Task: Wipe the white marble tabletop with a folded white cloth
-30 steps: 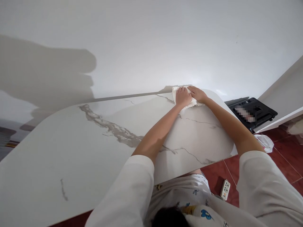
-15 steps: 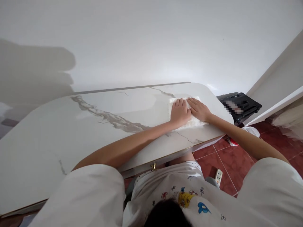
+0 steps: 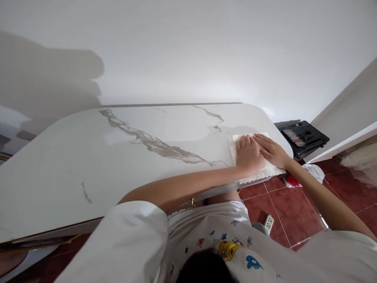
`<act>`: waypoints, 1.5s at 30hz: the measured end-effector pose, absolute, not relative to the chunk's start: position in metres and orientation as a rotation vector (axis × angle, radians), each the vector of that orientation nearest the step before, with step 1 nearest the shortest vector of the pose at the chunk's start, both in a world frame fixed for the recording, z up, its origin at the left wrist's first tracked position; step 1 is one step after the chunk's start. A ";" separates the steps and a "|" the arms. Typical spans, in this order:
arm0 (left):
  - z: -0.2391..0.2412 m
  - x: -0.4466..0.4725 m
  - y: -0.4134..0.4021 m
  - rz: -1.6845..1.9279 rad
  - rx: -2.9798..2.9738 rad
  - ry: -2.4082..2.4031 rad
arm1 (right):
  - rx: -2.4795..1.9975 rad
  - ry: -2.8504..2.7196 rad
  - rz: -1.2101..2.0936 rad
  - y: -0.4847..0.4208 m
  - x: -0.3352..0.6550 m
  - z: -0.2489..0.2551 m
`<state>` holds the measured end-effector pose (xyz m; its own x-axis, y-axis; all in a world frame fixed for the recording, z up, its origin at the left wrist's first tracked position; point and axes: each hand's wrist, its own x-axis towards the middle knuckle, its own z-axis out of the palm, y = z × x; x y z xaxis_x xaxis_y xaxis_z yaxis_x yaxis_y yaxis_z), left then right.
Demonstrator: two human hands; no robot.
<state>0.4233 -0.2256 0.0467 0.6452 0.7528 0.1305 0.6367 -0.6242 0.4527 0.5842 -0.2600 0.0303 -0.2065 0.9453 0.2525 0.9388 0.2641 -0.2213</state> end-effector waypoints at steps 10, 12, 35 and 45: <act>0.041 0.480 -0.180 0.545 2.393 1.065 | -1.779 -2.188 0.006 -0.209 0.642 0.033; 0.041 0.482 -0.153 0.569 2.390 1.096 | -1.784 -2.178 -0.020 -0.179 0.645 0.030; 0.034 0.531 0.013 0.651 2.608 1.192 | -1.867 -2.055 0.014 -0.002 0.686 0.030; 0.036 0.569 -0.002 0.643 2.613 1.024 | -2.031 -2.043 -0.098 -0.043 0.722 0.028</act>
<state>0.5693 -0.0016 0.0360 0.6533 0.6923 0.3063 0.5766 -0.7172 0.3913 0.7216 -0.0430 0.0283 0.0097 0.9734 0.2288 0.9908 0.0215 -0.1335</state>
